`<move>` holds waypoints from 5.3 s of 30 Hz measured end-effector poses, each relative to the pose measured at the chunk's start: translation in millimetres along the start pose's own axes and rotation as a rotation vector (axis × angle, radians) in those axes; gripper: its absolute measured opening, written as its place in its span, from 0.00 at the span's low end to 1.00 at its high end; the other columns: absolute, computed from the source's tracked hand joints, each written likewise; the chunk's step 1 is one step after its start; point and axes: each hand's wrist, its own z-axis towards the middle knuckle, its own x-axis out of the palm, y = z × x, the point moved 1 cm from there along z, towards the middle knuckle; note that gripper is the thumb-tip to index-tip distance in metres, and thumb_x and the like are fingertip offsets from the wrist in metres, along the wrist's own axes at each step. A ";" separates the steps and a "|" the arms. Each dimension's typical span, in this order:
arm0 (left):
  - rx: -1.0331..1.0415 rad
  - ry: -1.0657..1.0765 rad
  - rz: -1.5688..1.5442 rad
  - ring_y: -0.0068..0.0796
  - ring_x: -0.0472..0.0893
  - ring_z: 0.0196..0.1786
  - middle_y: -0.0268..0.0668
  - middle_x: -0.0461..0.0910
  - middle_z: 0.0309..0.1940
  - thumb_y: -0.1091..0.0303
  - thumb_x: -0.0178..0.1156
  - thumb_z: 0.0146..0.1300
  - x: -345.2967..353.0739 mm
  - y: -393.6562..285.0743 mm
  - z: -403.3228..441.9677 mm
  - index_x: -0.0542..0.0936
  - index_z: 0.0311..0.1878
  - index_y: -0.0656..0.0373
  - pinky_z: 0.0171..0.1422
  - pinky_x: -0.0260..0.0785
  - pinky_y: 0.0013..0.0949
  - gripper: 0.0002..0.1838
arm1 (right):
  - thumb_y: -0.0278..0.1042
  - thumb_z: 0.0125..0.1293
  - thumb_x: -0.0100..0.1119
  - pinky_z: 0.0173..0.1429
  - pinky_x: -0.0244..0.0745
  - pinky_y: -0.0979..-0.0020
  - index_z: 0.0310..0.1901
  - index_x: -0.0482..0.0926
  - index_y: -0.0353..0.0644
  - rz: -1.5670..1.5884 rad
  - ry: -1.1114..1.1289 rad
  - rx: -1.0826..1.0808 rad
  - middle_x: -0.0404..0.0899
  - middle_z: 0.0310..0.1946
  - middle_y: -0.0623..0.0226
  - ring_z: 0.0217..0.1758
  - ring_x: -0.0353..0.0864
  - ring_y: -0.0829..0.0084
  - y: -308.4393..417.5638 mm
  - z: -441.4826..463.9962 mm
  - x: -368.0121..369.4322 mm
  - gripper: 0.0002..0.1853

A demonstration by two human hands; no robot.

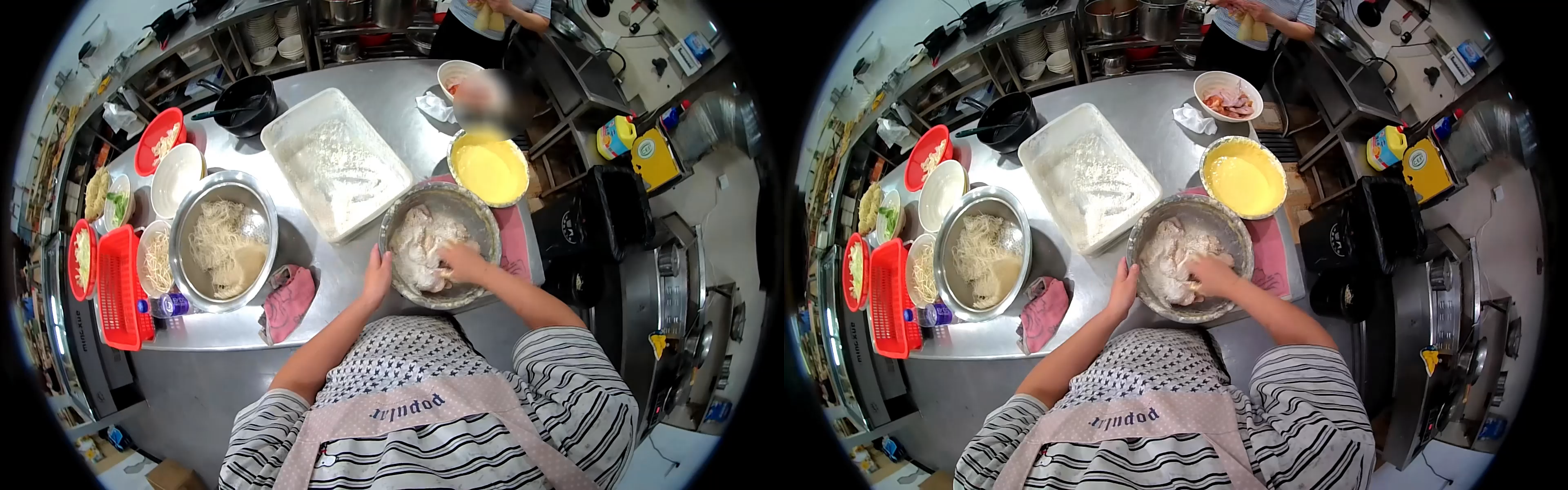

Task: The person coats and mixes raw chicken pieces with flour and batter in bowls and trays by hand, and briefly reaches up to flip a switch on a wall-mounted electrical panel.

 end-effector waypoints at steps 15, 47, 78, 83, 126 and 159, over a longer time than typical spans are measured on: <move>-0.032 0.093 -0.064 0.25 0.71 0.53 0.37 0.74 0.52 0.67 0.49 0.67 -12.3 -1.9 33.1 0.66 0.62 0.61 0.59 0.60 0.28 0.21 | 0.46 0.55 0.57 0.49 0.72 0.55 0.47 0.74 0.41 -0.069 0.082 0.026 0.78 0.39 0.53 0.44 0.77 0.53 -57.0 64.8 -24.3 0.21; 0.031 0.269 0.103 0.28 0.72 0.51 0.39 0.75 0.49 0.62 0.47 0.68 -5.6 -29.0 49.1 0.68 0.60 0.59 0.57 0.62 0.30 0.19 | 0.53 0.55 0.53 0.48 0.70 0.56 0.48 0.76 0.46 -0.059 0.192 -0.729 0.73 0.51 0.56 0.45 0.76 0.56 12.7 -9.8 18.4 0.24; 0.040 0.327 0.138 0.27 0.71 0.55 0.36 0.74 0.54 0.61 0.47 0.69 -11.4 -16.2 66.7 0.65 0.64 0.56 0.61 0.60 0.29 0.21 | 0.45 0.48 0.58 0.43 0.72 0.53 0.46 0.78 0.52 -0.257 0.044 0.044 0.75 0.40 0.53 0.40 0.78 0.56 42.4 80.1 -27.2 0.21; 0.094 0.324 0.139 0.27 0.71 0.55 0.38 0.74 0.53 0.62 0.47 0.69 -10.5 -31.7 52.7 0.66 0.63 0.56 0.60 0.60 0.29 0.21 | 0.43 0.47 0.61 0.48 0.71 0.52 0.42 0.78 0.45 0.013 -0.075 0.388 0.68 0.50 0.46 0.46 0.75 0.48 -10.0 25.2 -18.2 0.20; -0.264 0.228 -0.349 0.27 0.69 0.58 0.36 0.70 0.57 0.60 0.44 0.71 -25.6 -4.6 22.3 0.62 0.67 0.56 0.61 0.62 0.30 0.23 | 0.43 0.51 0.56 0.43 0.72 0.58 0.32 0.80 0.45 0.299 -0.063 -0.165 0.76 0.37 0.56 0.38 0.77 0.52 79.9 50.7 2.4 0.12; -0.078 0.229 -0.068 0.29 0.68 0.60 0.41 0.71 0.57 0.61 0.45 0.70 -21.6 -28.5 22.2 0.65 0.63 0.64 0.65 0.57 0.28 0.23 | 0.44 0.51 0.57 0.65 0.49 0.38 0.47 0.78 0.53 -0.090 -0.044 -0.469 0.73 0.51 0.57 0.58 0.71 0.59 56.5 -5.1 29.8 0.19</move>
